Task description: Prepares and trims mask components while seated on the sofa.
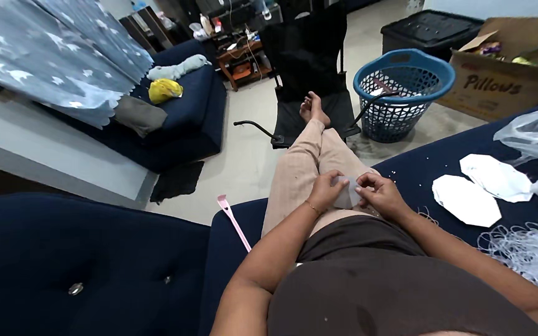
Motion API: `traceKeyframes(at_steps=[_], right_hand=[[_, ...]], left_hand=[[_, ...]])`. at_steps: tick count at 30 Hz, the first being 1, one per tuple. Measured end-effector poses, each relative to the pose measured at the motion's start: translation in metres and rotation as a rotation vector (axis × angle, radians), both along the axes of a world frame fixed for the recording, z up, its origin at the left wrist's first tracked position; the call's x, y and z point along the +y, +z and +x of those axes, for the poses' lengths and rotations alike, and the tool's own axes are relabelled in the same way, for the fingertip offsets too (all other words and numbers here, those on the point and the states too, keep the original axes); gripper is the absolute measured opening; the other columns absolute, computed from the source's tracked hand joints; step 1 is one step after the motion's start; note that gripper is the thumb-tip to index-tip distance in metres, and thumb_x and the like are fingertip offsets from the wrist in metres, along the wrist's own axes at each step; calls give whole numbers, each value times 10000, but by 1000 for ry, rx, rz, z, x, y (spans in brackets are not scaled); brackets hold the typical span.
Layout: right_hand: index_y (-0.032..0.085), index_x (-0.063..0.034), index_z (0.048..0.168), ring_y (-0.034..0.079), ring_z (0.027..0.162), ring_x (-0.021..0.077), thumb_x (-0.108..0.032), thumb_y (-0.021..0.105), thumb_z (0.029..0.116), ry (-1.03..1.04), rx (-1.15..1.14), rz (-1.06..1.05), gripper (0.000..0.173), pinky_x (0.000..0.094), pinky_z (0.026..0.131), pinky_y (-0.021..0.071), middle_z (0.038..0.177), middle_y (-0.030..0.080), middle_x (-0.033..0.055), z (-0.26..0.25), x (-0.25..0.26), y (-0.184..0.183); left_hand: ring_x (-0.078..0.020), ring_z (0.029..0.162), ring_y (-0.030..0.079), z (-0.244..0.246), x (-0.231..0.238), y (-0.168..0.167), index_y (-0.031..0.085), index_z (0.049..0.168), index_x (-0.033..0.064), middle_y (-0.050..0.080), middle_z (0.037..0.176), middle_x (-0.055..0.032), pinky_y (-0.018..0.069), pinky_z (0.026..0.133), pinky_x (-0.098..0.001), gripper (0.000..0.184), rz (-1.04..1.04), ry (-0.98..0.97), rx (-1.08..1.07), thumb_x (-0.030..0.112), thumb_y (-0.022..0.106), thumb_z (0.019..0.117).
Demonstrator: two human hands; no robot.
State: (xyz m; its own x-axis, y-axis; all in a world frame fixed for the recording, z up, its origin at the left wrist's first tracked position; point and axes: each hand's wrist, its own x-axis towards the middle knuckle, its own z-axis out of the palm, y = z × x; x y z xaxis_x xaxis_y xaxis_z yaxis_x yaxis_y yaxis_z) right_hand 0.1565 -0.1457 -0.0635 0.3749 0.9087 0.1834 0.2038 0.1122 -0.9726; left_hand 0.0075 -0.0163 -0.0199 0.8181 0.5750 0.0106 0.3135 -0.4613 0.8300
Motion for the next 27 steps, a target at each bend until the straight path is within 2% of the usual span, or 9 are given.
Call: traceKeyframes(at_steps=[5, 11, 13, 16, 18, 21, 24, 25, 27], right_hand=[[648, 18, 1015, 688, 676, 130, -56, 623, 945, -16, -51, 23, 105, 311, 590, 625, 962, 661, 98, -1, -1, -2], [654, -21, 918, 608, 531, 76, -177, 626, 992, -57, -106, 42, 175, 262, 499, 566, 813, 649, 44, -3, -4, -2], [687, -6, 934, 628, 600, 80, -244, 593, 1026, -79, -187, 53, 271, 267, 565, 575, 836, 661, 59, 2, -7, 4], [694, 48, 1127, 702, 842, 235, -216, 570, 1045, -93, -313, -38, 303, 413, 773, 598, 1023, 704, 183, 27, -25, 24], [706, 11, 1149, 705, 892, 269, -180, 614, 1026, -131, -346, -154, 245, 477, 810, 595, 1079, 706, 173, 53, -46, 32], [734, -39, 1086, 710, 870, 276, -129, 665, 997, -142, -447, -298, 144, 516, 783, 601, 1066, 716, 138, 94, -88, 39], [760, -51, 1028, 707, 810, 294, -93, 713, 956, -59, -508, -497, 96, 545, 772, 588, 970, 734, 134, 122, -123, 32], [766, -48, 1030, 709, 836, 307, -81, 728, 941, -3, -529, -573, 102, 562, 817, 572, 959, 741, 135, 125, -128, 28], [771, -47, 1070, 700, 905, 330, -49, 764, 897, 94, -582, -690, 173, 592, 889, 530, 963, 743, 141, 119, -127, 20]], left_hand=[[-292, 1042, 684, 1, -3, 3, 654, 1181, -73, 695, 1105, -233, 530, 979, -457, 284, 54, -54, 34, 126, 668, 978], [-302, 1052, 680, 1, -9, 3, 639, 1185, -64, 692, 1109, -224, 530, 979, -477, 348, 104, -118, 62, 69, 751, 883], [-302, 1071, 679, -3, -13, 7, 634, 1196, -73, 688, 1124, -231, 530, 990, -470, 346, 114, -111, 30, 54, 733, 890], [-309, 1138, 664, -13, -18, 20, 609, 1277, -83, 673, 1201, -251, 511, 1033, -467, 346, 109, -36, 22, 71, 650, 970], [-269, 1150, 663, -21, -15, 12, 612, 1304, -41, 672, 1240, -213, 517, 1033, -448, 336, 103, 18, -34, 64, 630, 986], [-195, 1223, 632, -30, -7, -1, 591, 1372, 11, 641, 1353, -139, 512, 1061, -411, 411, 114, 38, -167, 12, 633, 963], [-161, 1135, 662, -32, 2, -10, 688, 1197, -22, 701, 1206, -129, 537, 1010, -371, 264, 188, -9, -258, -6, 648, 936], [-151, 1081, 672, -32, 3, -11, 714, 1127, -26, 716, 1130, -125, 544, 979, -356, 214, 220, -29, -256, -1, 660, 922], [-142, 1049, 675, -32, 4, -11, 720, 1095, -29, 716, 1089, -124, 551, 962, -338, 207, 233, -67, -227, -1, 689, 892]])
